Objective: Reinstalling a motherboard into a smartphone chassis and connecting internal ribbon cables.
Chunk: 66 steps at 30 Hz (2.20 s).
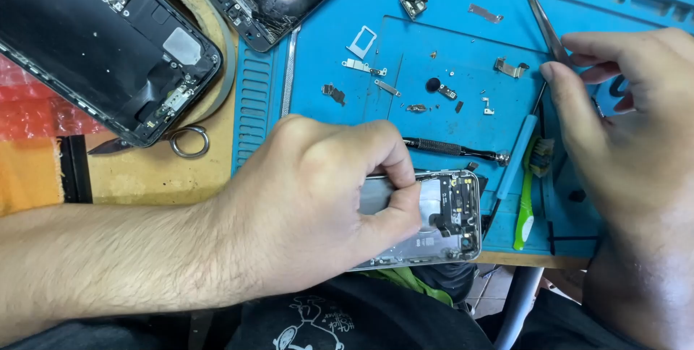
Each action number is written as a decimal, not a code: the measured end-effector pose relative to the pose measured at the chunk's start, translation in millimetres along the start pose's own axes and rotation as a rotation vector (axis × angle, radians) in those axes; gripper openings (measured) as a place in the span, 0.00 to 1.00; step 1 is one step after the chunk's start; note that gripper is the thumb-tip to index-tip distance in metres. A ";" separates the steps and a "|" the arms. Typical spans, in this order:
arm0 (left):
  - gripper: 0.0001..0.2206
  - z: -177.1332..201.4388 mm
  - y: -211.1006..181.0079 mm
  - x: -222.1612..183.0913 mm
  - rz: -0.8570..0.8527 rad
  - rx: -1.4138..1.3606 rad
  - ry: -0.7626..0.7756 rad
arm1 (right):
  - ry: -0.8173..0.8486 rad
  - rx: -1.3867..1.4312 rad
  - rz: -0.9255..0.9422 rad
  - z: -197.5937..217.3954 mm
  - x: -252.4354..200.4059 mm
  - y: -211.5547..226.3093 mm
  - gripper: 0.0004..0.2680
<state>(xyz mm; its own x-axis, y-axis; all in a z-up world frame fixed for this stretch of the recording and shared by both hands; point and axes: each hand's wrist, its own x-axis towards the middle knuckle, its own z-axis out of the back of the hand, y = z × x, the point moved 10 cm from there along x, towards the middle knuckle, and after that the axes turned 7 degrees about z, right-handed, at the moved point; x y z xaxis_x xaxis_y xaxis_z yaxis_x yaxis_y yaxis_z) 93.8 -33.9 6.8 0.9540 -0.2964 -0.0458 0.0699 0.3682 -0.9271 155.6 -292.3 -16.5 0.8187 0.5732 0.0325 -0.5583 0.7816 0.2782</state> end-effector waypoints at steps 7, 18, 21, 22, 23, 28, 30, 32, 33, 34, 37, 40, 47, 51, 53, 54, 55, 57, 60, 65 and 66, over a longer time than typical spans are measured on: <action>0.04 -7.9 21.3 7.8 0.276 -0.100 0.137 | 0.009 -0.050 0.033 2.0 4.1 6.0 0.08; 0.05 46.6 9.5 20.6 0.167 -0.038 -0.169 | 0.176 0.249 0.331 19.3 36.5 96.1 0.06; 0.06 59.5 3.7 22.5 0.094 -0.017 -0.235 | 0.112 0.124 0.418 -1.2 27.9 98.5 0.08; 0.06 60.6 4.1 22.7 0.087 -0.012 -0.244 | 0.105 0.119 0.426 -3.3 27.7 100.6 0.08; 0.06 64.0 1.8 22.3 0.056 0.016 -0.278 | 0.088 0.106 0.427 -4.6 28.1 101.7 0.12; 0.06 75.9 -5.9 21.4 -0.005 0.072 -0.360 | 0.004 0.081 0.499 5.0 31.0 117.7 0.11; 0.07 83.6 -12.3 18.8 -0.054 0.067 -0.425 | -0.010 0.133 0.440 12.3 33.7 117.6 0.08; 0.07 90.5 -16.3 18.2 -0.083 0.095 -0.473 | 0.042 0.235 0.409 21.3 37.4 109.7 0.06; 0.07 95.5 -18.9 16.2 -0.103 0.118 -0.517 | 0.105 0.342 0.375 21.9 39.3 105.1 0.05; 0.07 96.2 -18.8 17.0 -0.108 0.124 -0.522 | 0.099 0.340 0.382 29.0 40.4 103.7 0.05; 0.05 92.7 -17.8 14.8 -0.139 0.155 -0.530 | 0.155 0.621 0.346 29.1 33.4 99.1 0.06; 0.07 76.8 -15.5 14.1 -0.168 0.254 -0.477 | 0.013 0.761 0.100 17.2 21.4 74.7 0.05; 0.06 64.2 -11.4 13.4 -0.157 0.319 -0.422 | -0.083 0.951 0.010 34.5 12.7 64.3 0.09; 0.08 64.4 2.2 12.8 -0.099 0.335 -0.433 | -0.181 0.653 0.085 83.6 9.7 69.2 0.06; 0.07 63.1 2.7 15.1 -0.075 0.306 -0.419 | -0.223 0.611 0.053 103.5 0.0 63.1 0.07; 0.07 64.1 6.6 17.3 -0.025 0.278 -0.404 | -0.245 0.585 0.023 113.4 -3.4 58.8 0.07; 0.07 64.4 5.5 16.7 -0.048 0.279 -0.409 | -0.263 0.570 0.028 120.1 -7.4 58.2 0.07; 0.09 66.1 15.1 19.1 0.020 0.278 -0.418 | -0.256 0.603 -0.047 125.6 -16.3 49.3 0.07; 0.06 66.2 14.4 21.0 0.039 0.270 -0.405 | -0.246 0.570 -0.080 133.1 -31.6 43.4 0.07; 0.04 66.2 22.9 23.2 0.023 0.259 -0.395 | -0.201 0.451 -0.153 159.6 -52.3 25.8 0.07; 0.04 67.9 24.1 23.5 0.017 0.261 -0.404 | -0.149 0.378 -0.183 162.5 -56.0 19.2 0.08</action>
<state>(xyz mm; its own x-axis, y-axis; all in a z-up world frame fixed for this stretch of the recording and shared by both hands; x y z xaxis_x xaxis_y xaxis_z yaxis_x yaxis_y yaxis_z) 137.8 27.8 8.6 0.9890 0.0583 0.1357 0.0748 0.5944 -0.8007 120.8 -349.3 143.0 0.9253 0.3705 0.0802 -0.3369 0.7065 0.6224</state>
